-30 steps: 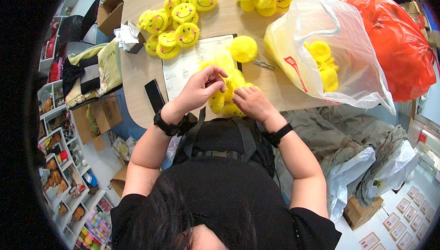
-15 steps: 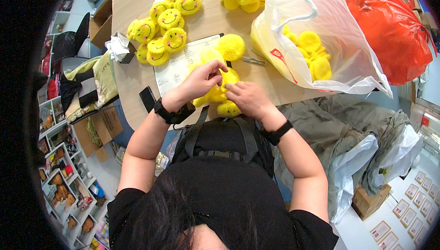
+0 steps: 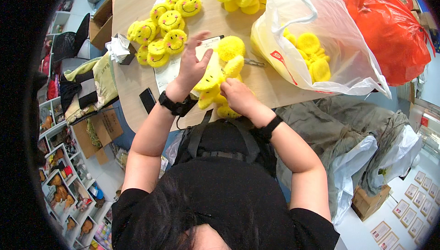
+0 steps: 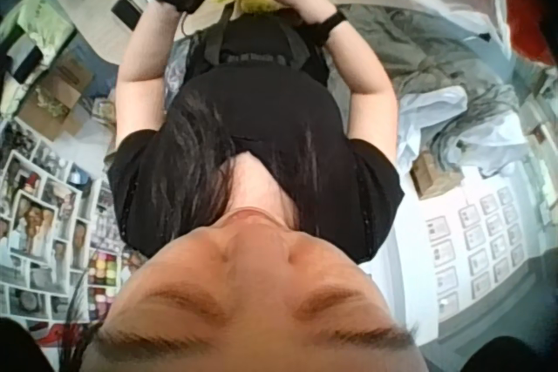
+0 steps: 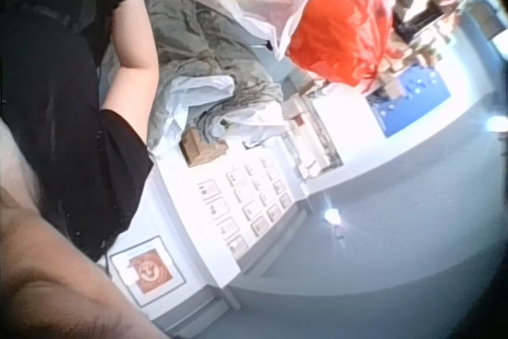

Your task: The person assembles yellow smiley-face plush toys by attaching small pom-pom pieces to the main body using a needle and thread. They repeatedly pick up a plush, sew on a pom-pom, and place the finished item into a plastic bag.

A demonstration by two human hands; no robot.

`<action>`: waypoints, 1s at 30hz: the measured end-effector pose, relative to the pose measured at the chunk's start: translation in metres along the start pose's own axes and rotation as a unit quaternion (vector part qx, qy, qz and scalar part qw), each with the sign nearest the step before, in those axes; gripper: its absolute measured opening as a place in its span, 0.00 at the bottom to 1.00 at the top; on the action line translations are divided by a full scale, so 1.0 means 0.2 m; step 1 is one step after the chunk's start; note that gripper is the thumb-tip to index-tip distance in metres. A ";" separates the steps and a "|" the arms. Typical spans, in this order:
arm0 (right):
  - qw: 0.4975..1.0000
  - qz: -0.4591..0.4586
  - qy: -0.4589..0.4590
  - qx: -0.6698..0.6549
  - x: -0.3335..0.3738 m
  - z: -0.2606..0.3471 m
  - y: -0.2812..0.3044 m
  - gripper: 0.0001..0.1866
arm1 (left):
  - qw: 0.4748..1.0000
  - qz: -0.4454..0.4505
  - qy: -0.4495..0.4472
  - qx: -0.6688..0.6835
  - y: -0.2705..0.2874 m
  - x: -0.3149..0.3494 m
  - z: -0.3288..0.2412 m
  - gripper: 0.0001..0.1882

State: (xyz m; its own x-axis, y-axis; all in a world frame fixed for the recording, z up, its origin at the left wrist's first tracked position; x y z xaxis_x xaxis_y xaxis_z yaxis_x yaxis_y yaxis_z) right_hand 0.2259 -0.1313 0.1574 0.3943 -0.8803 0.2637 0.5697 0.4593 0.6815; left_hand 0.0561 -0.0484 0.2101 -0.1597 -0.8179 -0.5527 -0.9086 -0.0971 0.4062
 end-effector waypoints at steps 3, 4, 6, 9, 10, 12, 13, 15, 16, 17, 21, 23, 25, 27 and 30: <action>0.997 -0.026 0.001 -0.075 0.04 -0.04 0.06 0.05 | 0.996 -0.070 -0.049 -0.018 -0.02 0.11 0.06 0.16; 0.995 -0.031 -0.004 -0.093 0.05 -0.05 0.08 0.06 | 0.997 -0.043 -0.070 0.009 -0.04 0.17 0.06 0.14; 0.994 -0.012 -0.026 -0.103 0.07 -0.07 0.11 0.05 | 0.987 0.112 -0.084 0.075 -0.13 0.29 0.05 0.12; 0.993 0.012 -0.046 -0.106 0.09 -0.07 0.15 0.05 | 0.957 0.256 0.007 0.139 -0.23 0.42 0.08 0.11; 0.993 0.015 -0.048 -0.111 0.10 -0.07 0.17 0.05 | 0.952 0.275 0.014 0.135 -0.25 0.45 0.09 0.11; 0.990 0.017 -0.053 -0.126 0.11 -0.08 0.20 0.04 | 0.944 0.311 -0.015 0.112 -0.29 0.49 0.10 0.10; 0.989 0.017 -0.056 -0.138 0.12 -0.09 0.21 0.04 | 0.938 0.329 -0.051 0.093 -0.30 0.50 0.11 0.10; 0.988 0.011 -0.052 -0.147 0.12 -0.10 0.22 0.03 | 0.920 0.375 -0.096 0.059 -0.30 0.53 0.13 0.08; 0.988 0.003 -0.045 -0.144 0.12 -0.11 0.23 0.03 | 0.915 0.393 -0.072 0.061 -0.30 0.55 0.15 0.07; 0.989 -0.008 -0.036 -0.141 0.12 -0.12 0.23 0.03 | 0.908 0.412 -0.049 0.062 -0.31 0.56 0.17 0.07; 0.966 -0.021 -0.085 -0.242 0.13 -0.18 0.23 0.02 | 0.907 0.413 0.052 0.059 -0.32 0.63 0.25 0.07; 0.955 -0.016 -0.120 -0.272 0.12 -0.19 0.22 0.03 | 0.917 0.389 0.049 0.076 -0.33 0.66 0.24 0.08; 0.950 -0.013 -0.172 -0.258 0.09 -0.20 0.21 0.04 | 0.935 0.345 0.007 0.080 -0.35 0.68 0.21 0.09; 0.965 -0.028 -0.130 -0.225 0.06 -0.19 0.22 0.05 | 0.941 0.320 -0.011 0.109 -0.37 0.68 0.18 0.08; 0.982 -0.045 -0.073 -0.166 0.00 -0.15 0.24 0.06 | 0.953 0.260 0.011 0.152 -0.40 0.66 0.13 0.07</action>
State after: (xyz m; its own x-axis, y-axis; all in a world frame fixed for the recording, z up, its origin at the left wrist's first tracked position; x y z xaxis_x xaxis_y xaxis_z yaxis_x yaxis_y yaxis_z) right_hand 0.2747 -0.1056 0.1690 0.2376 -0.9157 0.3241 0.8114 0.3705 0.4521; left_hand 0.0974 -0.1342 0.0861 -0.6141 -0.7227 -0.3172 -0.7792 0.4913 0.3891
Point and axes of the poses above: each hand's wrist, its own x-axis away from the middle knuckle, its own y-axis out of the back of the hand, z = x × y, the point moved 2 cm from there along -x, towards the middle knuckle, and after that the axes turned 14 degrees about -y, right-handed, at the moved point
